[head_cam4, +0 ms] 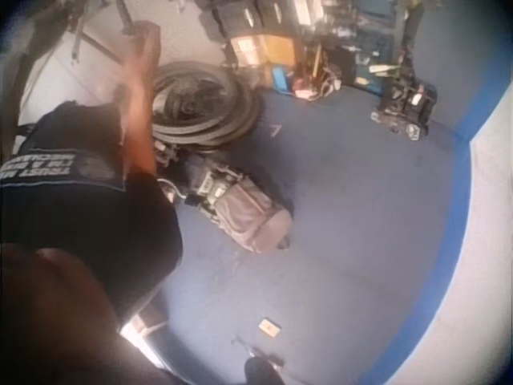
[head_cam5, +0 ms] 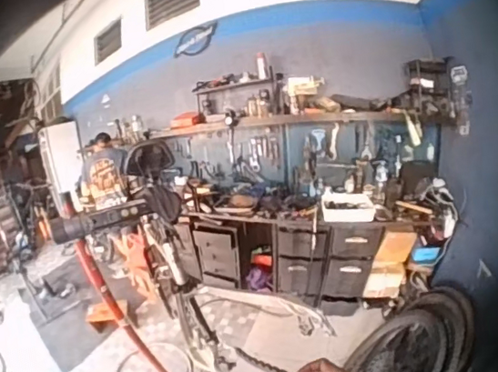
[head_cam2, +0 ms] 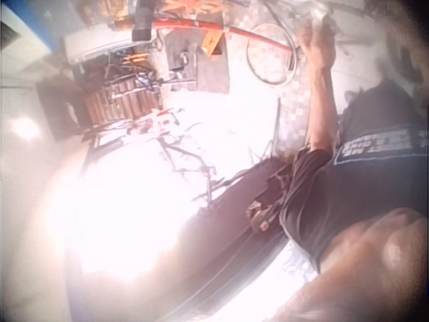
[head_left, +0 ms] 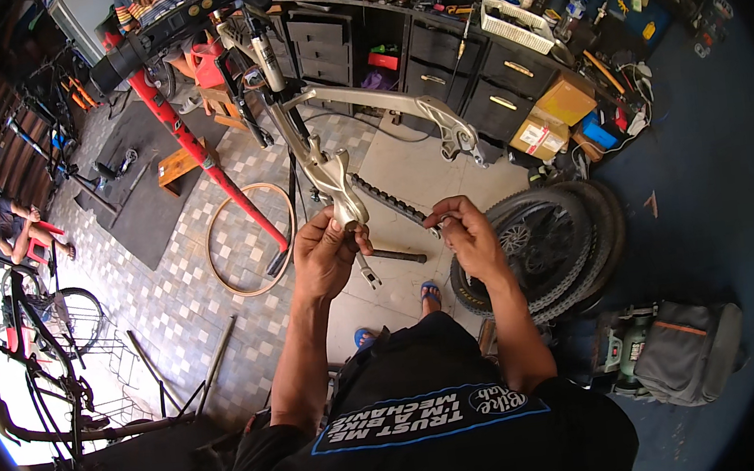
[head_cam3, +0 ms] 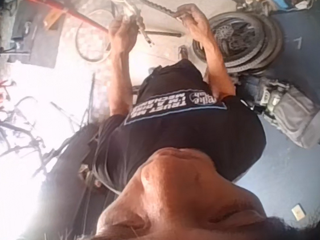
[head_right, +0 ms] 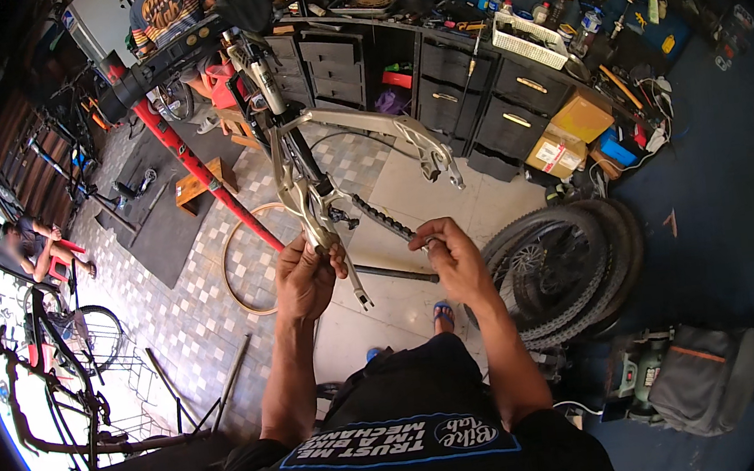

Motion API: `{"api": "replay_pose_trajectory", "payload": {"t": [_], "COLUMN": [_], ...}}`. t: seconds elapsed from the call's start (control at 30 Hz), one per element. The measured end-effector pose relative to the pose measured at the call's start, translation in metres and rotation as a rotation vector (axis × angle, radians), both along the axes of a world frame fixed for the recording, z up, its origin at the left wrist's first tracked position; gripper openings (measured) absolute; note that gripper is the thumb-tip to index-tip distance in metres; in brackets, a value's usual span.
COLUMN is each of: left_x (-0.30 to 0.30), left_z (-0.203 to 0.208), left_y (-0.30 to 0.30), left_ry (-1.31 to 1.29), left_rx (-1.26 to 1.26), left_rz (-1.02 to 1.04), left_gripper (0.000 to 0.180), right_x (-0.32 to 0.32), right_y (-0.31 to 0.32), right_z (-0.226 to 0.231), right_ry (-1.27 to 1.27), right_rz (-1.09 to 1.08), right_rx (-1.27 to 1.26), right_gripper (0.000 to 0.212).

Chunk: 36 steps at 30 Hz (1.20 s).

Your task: The person assembles a bicycle fork by inserting small metal parts into the fork's dropouts and tightening them. They handle the fork, small metal parts, and a tool, working in a bicycle repair shop.

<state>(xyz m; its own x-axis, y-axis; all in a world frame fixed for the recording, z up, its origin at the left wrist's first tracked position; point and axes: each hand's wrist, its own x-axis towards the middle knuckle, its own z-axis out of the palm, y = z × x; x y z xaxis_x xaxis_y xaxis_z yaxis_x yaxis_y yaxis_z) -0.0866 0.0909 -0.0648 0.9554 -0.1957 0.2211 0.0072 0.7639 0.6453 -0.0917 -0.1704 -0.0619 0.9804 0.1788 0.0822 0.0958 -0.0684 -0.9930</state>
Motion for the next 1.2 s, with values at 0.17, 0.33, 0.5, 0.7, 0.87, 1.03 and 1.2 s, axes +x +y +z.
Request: {"api": "replay_pose_trajectory", "payload": {"t": [0.17, 0.33, 0.5, 0.7, 0.87, 1.03, 1.2], "left_x": [0.001, 0.003, 0.005, 0.005, 0.004, 0.003, 0.003], "left_z": [0.005, 0.012, 0.014, 0.016, 0.014, 0.014, 0.011], "left_y": [0.004, 0.004, 0.008, 0.011, 0.012, 0.01, 0.011], "left_ry": [0.021, 0.012, -0.011, -0.035, -0.032, -0.009, -0.001], "left_rx": [-0.059, -0.052, 0.038, 0.066, 0.072, 0.084, 0.101], "left_rz": [-0.024, -0.031, -0.015, 0.005, -0.006, -0.026, -0.041], "left_gripper": [0.025, 0.024, 0.024, 0.024, 0.023, 0.021, 0.021], "right_x": [0.007, 0.011, 0.022, 0.032, 0.049, 0.055, 0.058], "right_y": [-0.009, -0.019, -0.003, 0.027, 0.037, 0.04, 0.042], "right_z": [0.004, 0.007, 0.005, 0.021, 0.022, 0.019, 0.017], "right_ry": [0.039, 0.028, -0.144, -0.32, -0.521, -0.585, -0.677], "right_rz": [-0.13, -0.199, -0.309, -0.486, -0.676, -0.801, -0.846], "right_rx": [0.154, 0.184, 0.135, -0.009, -0.27, -0.474, -0.563], "right_gripper": [0.021, 0.016, 0.011, 0.006, 0.013, 0.016, 0.018]}}
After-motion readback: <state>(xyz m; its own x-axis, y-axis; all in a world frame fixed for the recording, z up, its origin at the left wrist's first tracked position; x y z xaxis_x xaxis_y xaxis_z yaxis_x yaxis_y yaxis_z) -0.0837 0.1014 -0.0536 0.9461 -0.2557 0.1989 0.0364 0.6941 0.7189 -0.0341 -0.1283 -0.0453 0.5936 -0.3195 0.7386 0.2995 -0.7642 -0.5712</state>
